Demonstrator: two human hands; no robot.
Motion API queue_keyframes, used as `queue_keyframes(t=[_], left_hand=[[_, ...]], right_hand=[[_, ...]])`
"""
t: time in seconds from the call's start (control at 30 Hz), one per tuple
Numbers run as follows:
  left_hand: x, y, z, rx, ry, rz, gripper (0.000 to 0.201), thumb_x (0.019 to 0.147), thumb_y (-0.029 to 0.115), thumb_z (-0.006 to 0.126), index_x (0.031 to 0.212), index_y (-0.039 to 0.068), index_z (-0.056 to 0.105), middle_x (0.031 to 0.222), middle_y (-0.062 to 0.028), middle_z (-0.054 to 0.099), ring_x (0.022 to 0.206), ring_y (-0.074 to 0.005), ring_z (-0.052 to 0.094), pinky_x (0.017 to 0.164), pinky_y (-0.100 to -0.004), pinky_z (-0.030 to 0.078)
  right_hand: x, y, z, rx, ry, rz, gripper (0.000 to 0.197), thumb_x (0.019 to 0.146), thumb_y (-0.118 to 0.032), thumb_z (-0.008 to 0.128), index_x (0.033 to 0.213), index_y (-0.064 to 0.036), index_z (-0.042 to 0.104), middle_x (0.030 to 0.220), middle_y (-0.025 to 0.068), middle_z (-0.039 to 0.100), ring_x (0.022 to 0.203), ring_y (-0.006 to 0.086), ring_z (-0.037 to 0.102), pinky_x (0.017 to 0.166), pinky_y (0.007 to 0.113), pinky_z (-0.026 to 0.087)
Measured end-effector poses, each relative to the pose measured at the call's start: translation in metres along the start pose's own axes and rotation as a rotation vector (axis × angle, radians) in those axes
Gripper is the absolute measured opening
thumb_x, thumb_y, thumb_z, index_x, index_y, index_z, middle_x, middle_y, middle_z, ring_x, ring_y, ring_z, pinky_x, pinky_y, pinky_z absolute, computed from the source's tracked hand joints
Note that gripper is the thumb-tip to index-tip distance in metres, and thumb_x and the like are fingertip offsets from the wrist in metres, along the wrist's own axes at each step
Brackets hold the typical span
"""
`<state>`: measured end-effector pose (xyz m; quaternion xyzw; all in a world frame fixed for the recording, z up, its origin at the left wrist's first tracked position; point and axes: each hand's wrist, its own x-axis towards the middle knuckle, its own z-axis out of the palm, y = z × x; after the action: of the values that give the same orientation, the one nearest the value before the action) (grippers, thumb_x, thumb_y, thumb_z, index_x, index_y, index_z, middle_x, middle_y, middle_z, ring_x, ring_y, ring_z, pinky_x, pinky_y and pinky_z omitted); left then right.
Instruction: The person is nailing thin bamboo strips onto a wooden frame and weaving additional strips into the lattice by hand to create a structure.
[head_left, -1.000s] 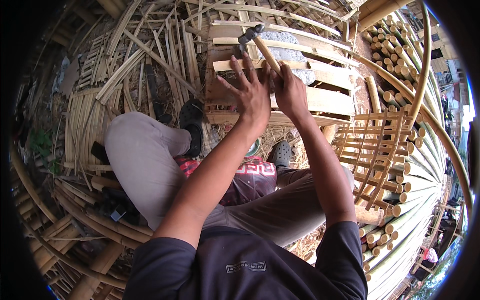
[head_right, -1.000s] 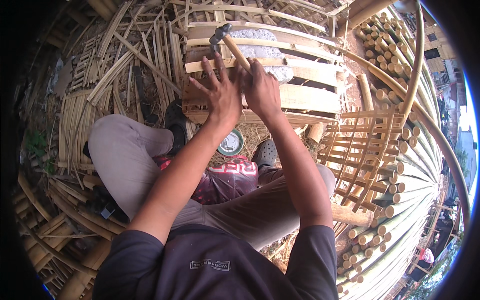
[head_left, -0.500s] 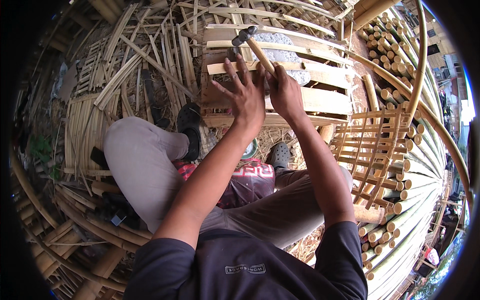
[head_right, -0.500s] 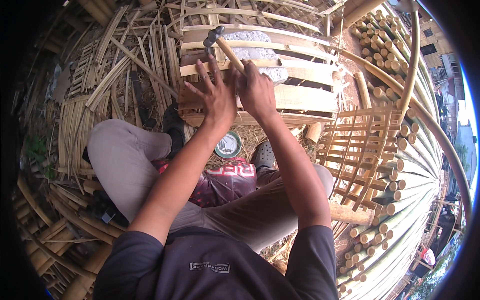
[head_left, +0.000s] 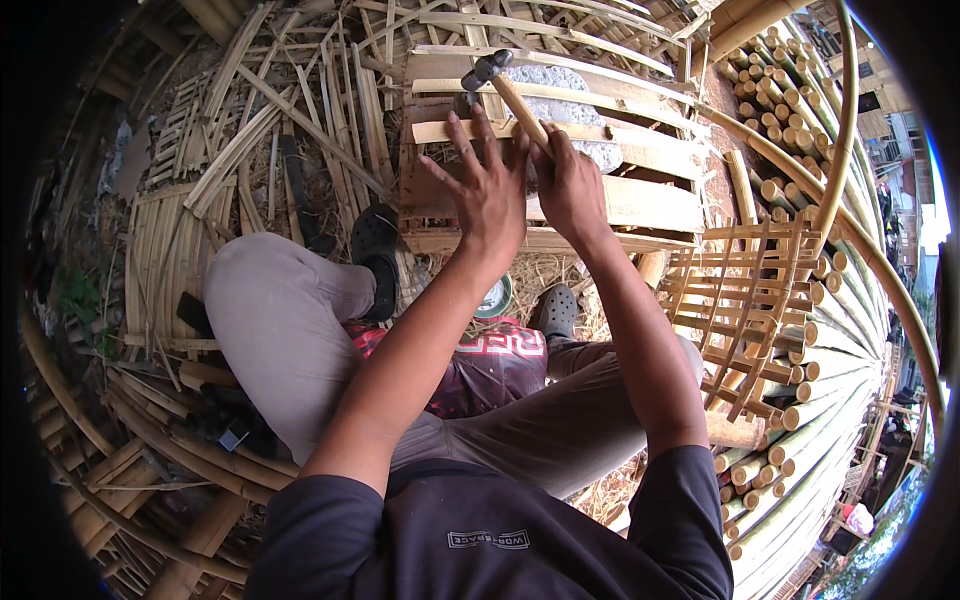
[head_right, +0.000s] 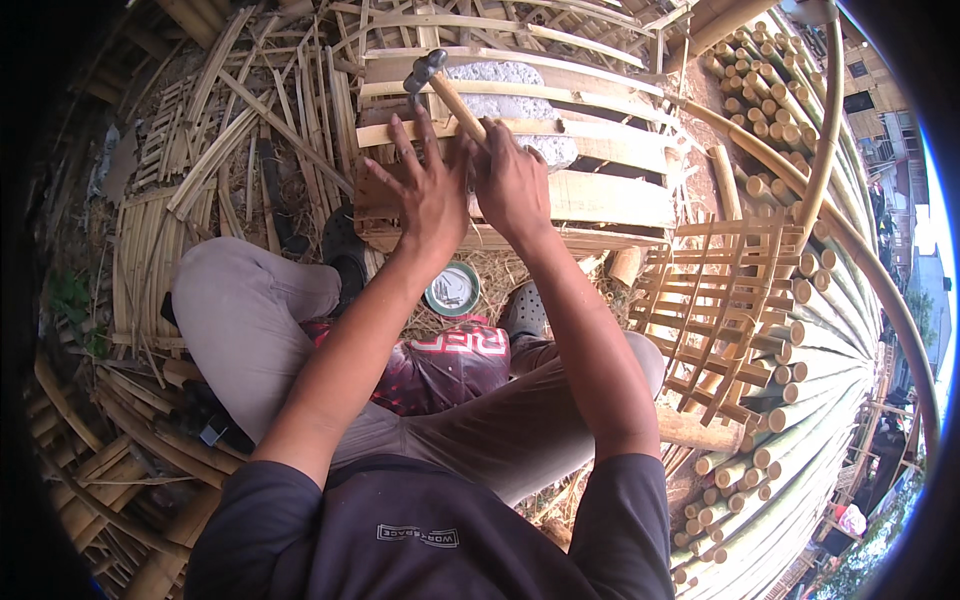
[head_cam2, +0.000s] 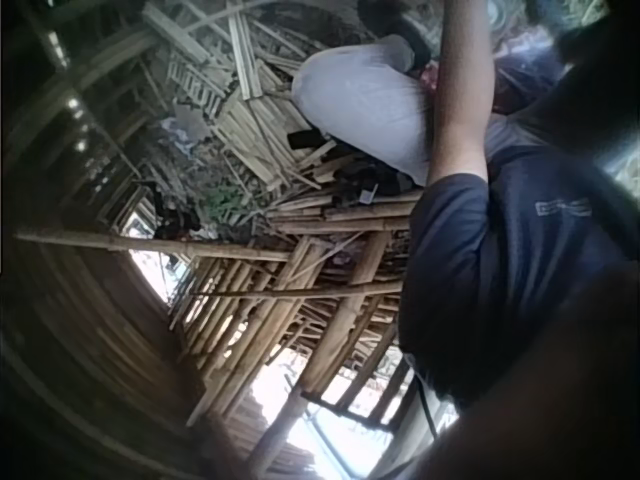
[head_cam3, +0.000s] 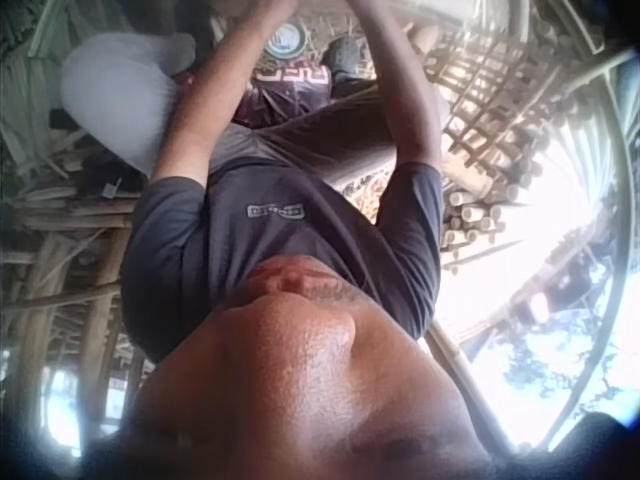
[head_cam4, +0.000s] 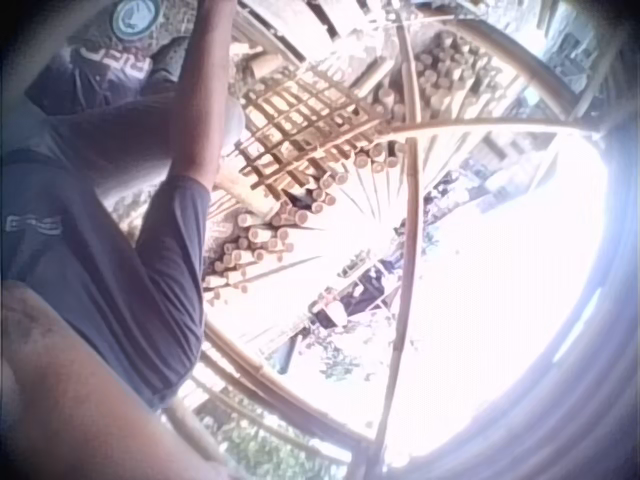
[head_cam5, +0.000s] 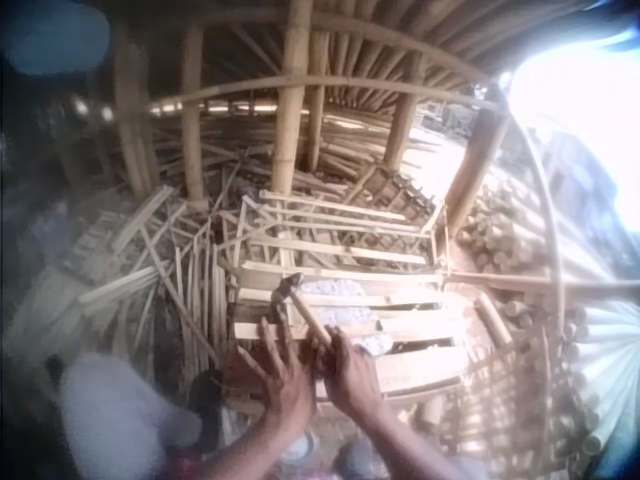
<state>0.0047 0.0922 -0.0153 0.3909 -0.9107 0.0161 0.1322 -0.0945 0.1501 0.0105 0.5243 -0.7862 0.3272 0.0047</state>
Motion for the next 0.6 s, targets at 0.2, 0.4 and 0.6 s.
queue_keyframes(t=[0.2,0.4,0.6], left_hand=[[-0.0007,-0.0012,-0.001,0.043,-0.006,0.035,0.056,0.097,0.031,0.05,0.151,0.03,0.036,0.159,-0.0271,0.011,0.143,-0.0572,0.006,0.096,-0.0856,0.017],[0.001,-0.0047,0.0055,0.037,0.032,0.036,0.055,0.097,0.036,0.05,0.15,0.03,0.038,0.159,-0.0267,0.012,0.143,-0.0573,0.006,0.096,-0.0849,0.019],[0.0006,-0.0076,0.0049,0.02,0.034,0.064,0.054,0.097,0.033,0.05,0.149,0.03,0.038,0.159,-0.0273,0.012,0.143,-0.0572,0.004,0.097,-0.085,0.017]], right_hand=[[-0.0011,0.002,-0.0002,-0.091,-0.022,0.042,0.031,0.095,-0.021,0.056,0.121,-0.0043,0.053,0.099,0.0157,0.07,0.081,0.037,0.069,0.08,0.052,0.046],[-0.001,-0.0009,-0.0001,-0.113,-0.034,0.034,0.03,0.095,-0.022,0.057,0.119,-0.0055,0.052,0.096,0.0157,0.07,0.079,0.0374,0.069,0.078,0.053,0.045],[-0.0019,0.0,-0.0026,-0.115,-0.023,0.033,0.026,0.094,-0.02,0.057,0.116,-0.006,0.053,0.089,0.0161,0.07,0.075,0.0384,0.068,0.073,0.052,0.047]])
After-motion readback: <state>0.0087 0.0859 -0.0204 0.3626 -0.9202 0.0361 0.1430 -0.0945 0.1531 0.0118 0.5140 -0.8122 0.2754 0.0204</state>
